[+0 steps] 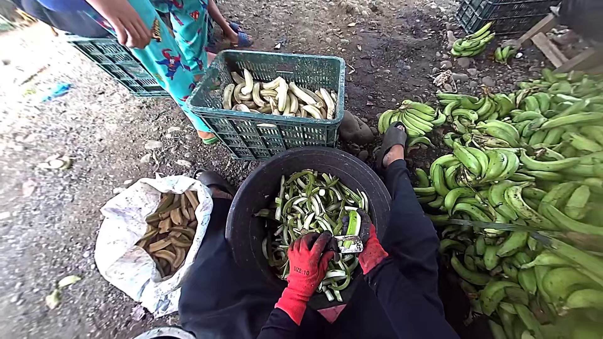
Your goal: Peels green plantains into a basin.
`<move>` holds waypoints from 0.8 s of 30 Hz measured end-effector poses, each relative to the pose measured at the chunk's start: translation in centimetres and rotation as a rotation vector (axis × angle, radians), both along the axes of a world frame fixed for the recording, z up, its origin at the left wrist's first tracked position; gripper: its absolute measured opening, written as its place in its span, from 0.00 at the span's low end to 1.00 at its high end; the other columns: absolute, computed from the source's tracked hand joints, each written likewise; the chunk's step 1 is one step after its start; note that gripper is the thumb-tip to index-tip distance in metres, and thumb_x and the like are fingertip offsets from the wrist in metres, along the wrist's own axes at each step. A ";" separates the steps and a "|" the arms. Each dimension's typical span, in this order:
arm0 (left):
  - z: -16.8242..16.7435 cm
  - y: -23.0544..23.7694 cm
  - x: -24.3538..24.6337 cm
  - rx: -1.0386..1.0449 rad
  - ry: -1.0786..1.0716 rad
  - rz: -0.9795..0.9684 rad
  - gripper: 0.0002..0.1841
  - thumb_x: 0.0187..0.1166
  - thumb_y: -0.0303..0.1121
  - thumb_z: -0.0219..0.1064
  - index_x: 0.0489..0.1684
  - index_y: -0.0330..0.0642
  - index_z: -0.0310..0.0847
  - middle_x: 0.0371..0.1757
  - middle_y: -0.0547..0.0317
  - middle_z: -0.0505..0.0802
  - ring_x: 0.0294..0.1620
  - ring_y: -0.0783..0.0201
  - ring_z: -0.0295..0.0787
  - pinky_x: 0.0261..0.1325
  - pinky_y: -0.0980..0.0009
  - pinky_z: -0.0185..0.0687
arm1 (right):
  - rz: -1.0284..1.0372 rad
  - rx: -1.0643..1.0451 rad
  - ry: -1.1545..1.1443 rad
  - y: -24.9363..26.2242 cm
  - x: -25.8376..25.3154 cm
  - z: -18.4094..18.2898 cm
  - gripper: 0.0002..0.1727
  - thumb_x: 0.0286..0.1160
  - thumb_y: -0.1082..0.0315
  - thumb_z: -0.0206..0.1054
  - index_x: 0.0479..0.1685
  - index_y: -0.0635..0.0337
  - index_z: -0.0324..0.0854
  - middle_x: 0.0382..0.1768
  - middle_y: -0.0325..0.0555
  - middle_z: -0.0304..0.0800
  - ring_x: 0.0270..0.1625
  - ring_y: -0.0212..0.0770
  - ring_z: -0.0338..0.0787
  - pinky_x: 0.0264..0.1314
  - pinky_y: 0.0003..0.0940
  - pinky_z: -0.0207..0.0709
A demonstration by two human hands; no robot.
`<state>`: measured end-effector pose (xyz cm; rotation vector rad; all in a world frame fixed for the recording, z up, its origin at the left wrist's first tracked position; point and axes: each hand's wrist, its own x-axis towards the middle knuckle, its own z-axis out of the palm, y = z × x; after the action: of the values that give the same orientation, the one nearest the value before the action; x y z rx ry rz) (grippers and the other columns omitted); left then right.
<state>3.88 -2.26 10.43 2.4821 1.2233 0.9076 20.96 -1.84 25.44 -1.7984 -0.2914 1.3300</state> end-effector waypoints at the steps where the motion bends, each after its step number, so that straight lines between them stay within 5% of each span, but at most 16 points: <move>1: -0.1 0.0 0.0 0.016 0.005 0.005 0.24 0.79 0.55 0.58 0.60 0.53 0.92 0.53 0.41 0.93 0.54 0.37 0.91 0.54 0.39 0.80 | 0.002 0.001 0.014 0.1 0.0 0.2 0.20 0.93 0.74 0.42 0.73 0.79 0.68 0.60 0.66 0.82 0.52 0.39 0.84 0.62 0.25 0.74; 5: 0.9 0.3 0.7 0.008 0.050 0.029 0.23 0.80 0.54 0.57 0.60 0.53 0.92 0.52 0.41 0.94 0.53 0.36 0.91 0.52 0.38 0.80 | 0.308 -0.089 -0.134 -0.1 -0.5 4.0 0.20 0.91 0.78 0.45 0.72 0.81 0.71 0.66 0.69 0.81 0.62 0.44 0.85 0.69 0.26 0.72; 7: 2.7 1.0 1.1 -0.221 0.125 0.065 0.21 0.81 0.46 0.61 0.64 0.48 0.90 0.55 0.35 0.92 0.55 0.30 0.90 0.50 0.32 0.80 | 0.492 -0.098 -0.295 -0.4 -0.8 4.7 0.19 0.89 0.78 0.49 0.70 0.83 0.72 0.69 0.73 0.80 0.69 0.51 0.83 0.75 0.31 0.69; 10: 4.7 3.3 1.1 -0.694 0.294 0.149 0.22 0.92 0.46 0.51 0.76 0.51 0.81 0.67 0.36 0.87 0.64 0.34 0.86 0.63 0.36 0.79 | 0.567 -0.121 -0.281 -0.5 -1.7 6.3 0.19 0.89 0.79 0.48 0.72 0.81 0.72 0.72 0.71 0.79 0.74 0.51 0.80 0.79 0.32 0.66; 12: 4.1 4.4 0.6 -0.885 0.336 0.166 0.25 0.95 0.49 0.43 0.78 0.48 0.78 0.69 0.38 0.86 0.69 0.40 0.85 0.71 0.40 0.76 | 0.482 -0.041 -0.117 -1.2 -1.9 1.9 0.21 0.91 0.78 0.45 0.77 0.77 0.69 0.76 0.66 0.76 0.78 0.47 0.77 0.83 0.34 0.62; 13: 3.6 4.5 0.2 -0.919 0.295 0.170 0.26 0.95 0.49 0.42 0.76 0.46 0.79 0.67 0.39 0.88 0.70 0.42 0.84 0.73 0.42 0.75 | 0.444 0.105 -0.036 -2.0 -1.5 -3.9 0.23 0.92 0.75 0.45 0.79 0.74 0.69 0.75 0.63 0.79 0.74 0.44 0.80 0.79 0.34 0.68; 15: 2.7 3.9 -0.3 -0.885 0.174 0.179 0.25 0.95 0.47 0.44 0.72 0.43 0.82 0.64 0.39 0.89 0.68 0.43 0.85 0.73 0.43 0.75 | 0.302 0.252 0.145 -2.7 -0.8 -12.5 0.23 0.93 0.65 0.43 0.77 0.66 0.72 0.52 0.50 0.90 0.45 0.36 0.90 0.50 0.32 0.84; 17: 2.3 2.7 -0.7 -0.813 0.071 0.097 0.23 0.94 0.44 0.48 0.72 0.43 0.83 0.64 0.40 0.89 0.67 0.44 0.86 0.72 0.44 0.76 | 0.094 0.228 0.358 -2.4 -0.1 -14.6 0.25 0.96 0.55 0.38 0.67 0.62 0.75 0.29 0.45 0.87 0.24 0.36 0.84 0.27 0.31 0.80; 19: 1.9 1.3 -1.1 -0.702 0.031 -0.063 0.22 0.89 0.46 0.53 0.69 0.46 0.86 0.60 0.42 0.91 0.61 0.44 0.88 0.66 0.42 0.81 | -0.040 0.201 0.506 -2.1 1.1 -14.4 0.31 0.96 0.46 0.35 0.55 0.62 0.77 0.23 0.45 0.85 0.19 0.38 0.83 0.22 0.32 0.81; 21: 2.1 0.1 -1.4 -0.555 0.041 -0.207 0.22 0.85 0.48 0.59 0.67 0.47 0.88 0.58 0.41 0.92 0.59 0.39 0.89 0.60 0.36 0.81 | -0.083 0.192 0.616 -1.7 2.2 -13.2 0.32 0.95 0.46 0.33 0.54 0.64 0.77 0.24 0.46 0.86 0.20 0.36 0.85 0.22 0.29 0.81; 23: 2.1 -0.4 -1.8 -0.384 0.073 -0.272 0.21 0.80 0.49 0.63 0.65 0.51 0.90 0.57 0.41 0.92 0.58 0.36 0.90 0.56 0.34 0.80 | -0.090 0.077 0.567 -1.0 2.1 -5.9 0.29 0.97 0.54 0.33 0.54 0.66 0.76 0.26 0.46 0.84 0.20 0.31 0.82 0.24 0.21 0.77; 24: 2.0 -0.5 -2.0 -0.317 0.086 -0.277 0.21 0.79 0.50 0.64 0.64 0.52 0.90 0.56 0.42 0.93 0.57 0.36 0.90 0.54 0.34 0.81 | -0.088 0.013 0.546 -0.7 1.9 -0.5 0.27 0.97 0.61 0.33 0.60 0.71 0.76 0.33 0.49 0.85 0.27 0.32 0.83 0.36 0.20 0.78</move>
<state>1.90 -2.74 12.46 2.3709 0.9292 0.4984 22.83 -2.54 24.98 -1.3508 0.0759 1.6829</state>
